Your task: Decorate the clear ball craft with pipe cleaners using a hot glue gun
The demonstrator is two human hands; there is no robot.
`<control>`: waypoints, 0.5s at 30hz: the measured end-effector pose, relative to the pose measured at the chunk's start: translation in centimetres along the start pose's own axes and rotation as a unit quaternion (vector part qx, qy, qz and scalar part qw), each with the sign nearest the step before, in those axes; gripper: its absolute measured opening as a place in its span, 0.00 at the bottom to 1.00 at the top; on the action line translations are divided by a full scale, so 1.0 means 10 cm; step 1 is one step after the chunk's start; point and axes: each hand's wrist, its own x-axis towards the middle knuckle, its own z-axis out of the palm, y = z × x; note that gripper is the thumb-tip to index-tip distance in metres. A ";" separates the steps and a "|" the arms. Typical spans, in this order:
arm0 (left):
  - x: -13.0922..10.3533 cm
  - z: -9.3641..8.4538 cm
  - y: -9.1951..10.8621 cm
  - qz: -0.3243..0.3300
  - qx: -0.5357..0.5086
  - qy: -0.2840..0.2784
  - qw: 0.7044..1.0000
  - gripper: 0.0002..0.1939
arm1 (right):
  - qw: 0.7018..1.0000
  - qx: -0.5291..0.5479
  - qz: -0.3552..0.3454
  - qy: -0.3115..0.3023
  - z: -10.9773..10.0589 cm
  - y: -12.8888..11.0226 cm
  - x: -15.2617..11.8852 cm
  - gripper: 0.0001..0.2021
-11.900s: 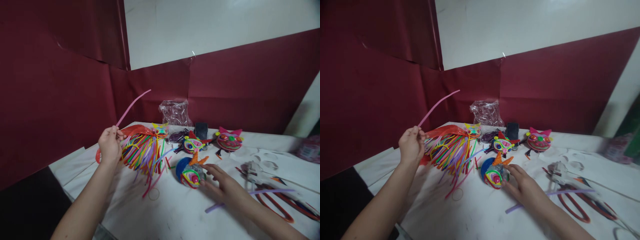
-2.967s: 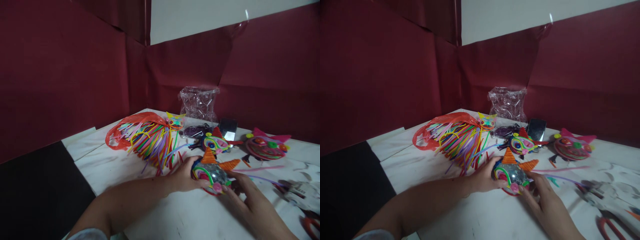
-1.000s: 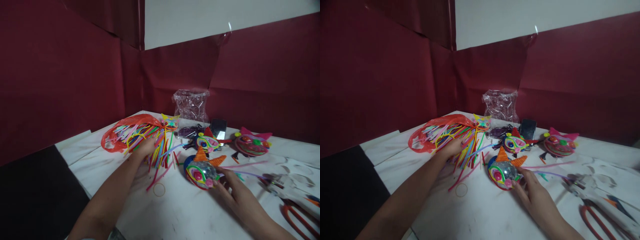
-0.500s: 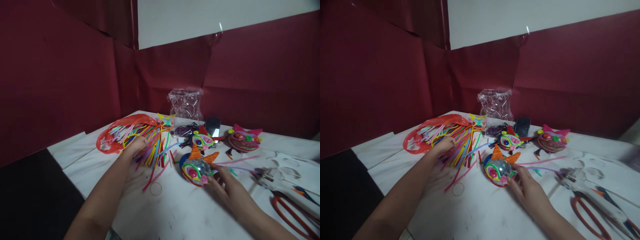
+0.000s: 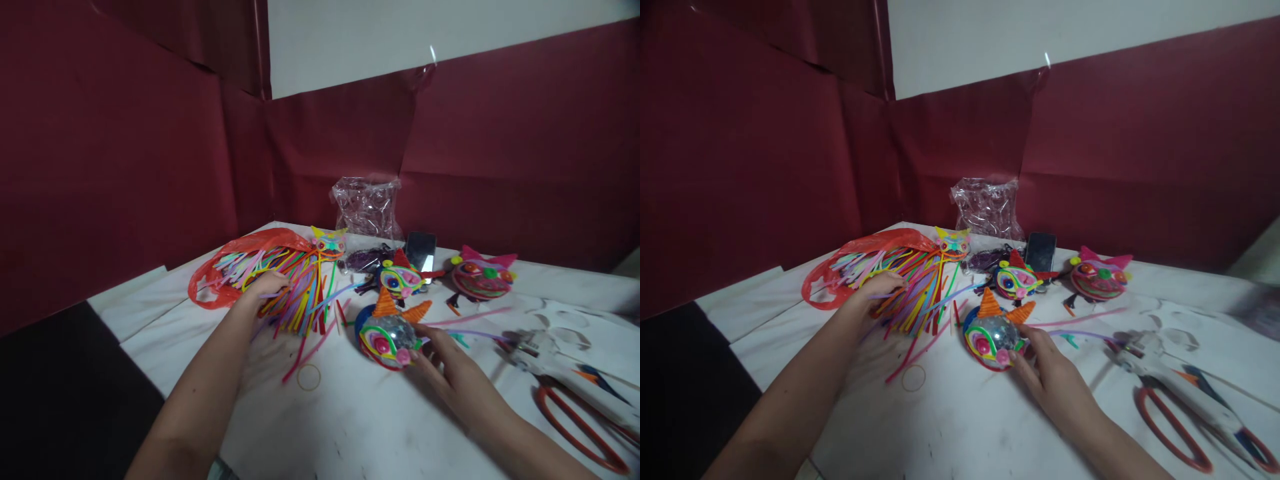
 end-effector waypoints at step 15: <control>0.19 -0.08 -0.04 0.071 -0.312 0.007 0.947 0.08 | 1.000 -0.011 -0.024 0.000 -0.02 -0.06 0.03 0.19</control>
